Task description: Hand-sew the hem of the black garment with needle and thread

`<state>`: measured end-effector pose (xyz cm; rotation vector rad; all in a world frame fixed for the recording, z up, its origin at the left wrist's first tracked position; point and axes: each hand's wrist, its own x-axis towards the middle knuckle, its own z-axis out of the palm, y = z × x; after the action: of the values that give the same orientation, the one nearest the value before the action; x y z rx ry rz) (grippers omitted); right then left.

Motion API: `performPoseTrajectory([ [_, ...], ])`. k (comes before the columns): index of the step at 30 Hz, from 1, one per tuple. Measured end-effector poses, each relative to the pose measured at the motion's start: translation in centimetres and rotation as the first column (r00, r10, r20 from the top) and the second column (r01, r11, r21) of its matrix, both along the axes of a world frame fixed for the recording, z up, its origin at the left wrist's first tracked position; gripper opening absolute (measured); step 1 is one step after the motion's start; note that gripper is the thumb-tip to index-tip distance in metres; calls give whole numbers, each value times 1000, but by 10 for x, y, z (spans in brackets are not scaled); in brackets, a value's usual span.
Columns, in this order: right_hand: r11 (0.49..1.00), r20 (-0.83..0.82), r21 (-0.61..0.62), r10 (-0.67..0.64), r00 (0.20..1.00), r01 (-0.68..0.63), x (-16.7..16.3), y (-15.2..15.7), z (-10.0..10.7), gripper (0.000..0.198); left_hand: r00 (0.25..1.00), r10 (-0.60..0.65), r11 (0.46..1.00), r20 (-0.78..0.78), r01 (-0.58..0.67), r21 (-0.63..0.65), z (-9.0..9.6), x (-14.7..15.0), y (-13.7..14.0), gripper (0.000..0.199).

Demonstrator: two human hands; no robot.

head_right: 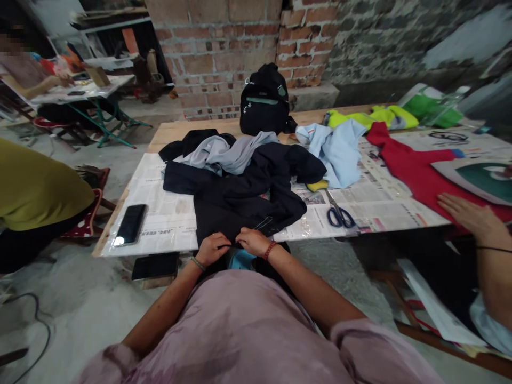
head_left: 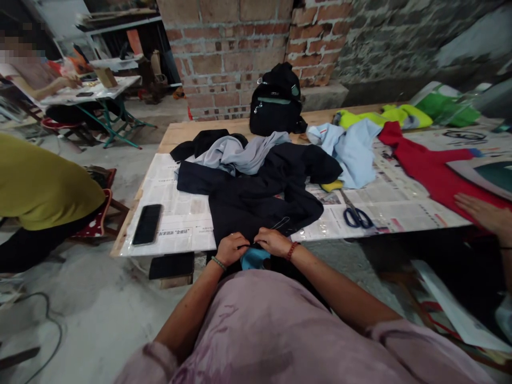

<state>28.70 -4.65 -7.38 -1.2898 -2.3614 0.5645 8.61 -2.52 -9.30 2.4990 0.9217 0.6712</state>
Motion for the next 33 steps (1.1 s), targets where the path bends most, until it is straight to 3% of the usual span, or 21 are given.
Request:
performPoseTrajectory([
  [12,999,125,-33,46,991,-43,-1,1,4,25,999,23,999,-33,-22,31,0,1,-1,16],
  [22,972,228,-60,234,945,-226,-12,18,20,25,999,37,999,28,-37,-17,-1,2,1,17],
  [33,978,59,-97,190,980,-183,-12,21,7,22,986,105,991,127,-93,-94,0,4,0,13],
])
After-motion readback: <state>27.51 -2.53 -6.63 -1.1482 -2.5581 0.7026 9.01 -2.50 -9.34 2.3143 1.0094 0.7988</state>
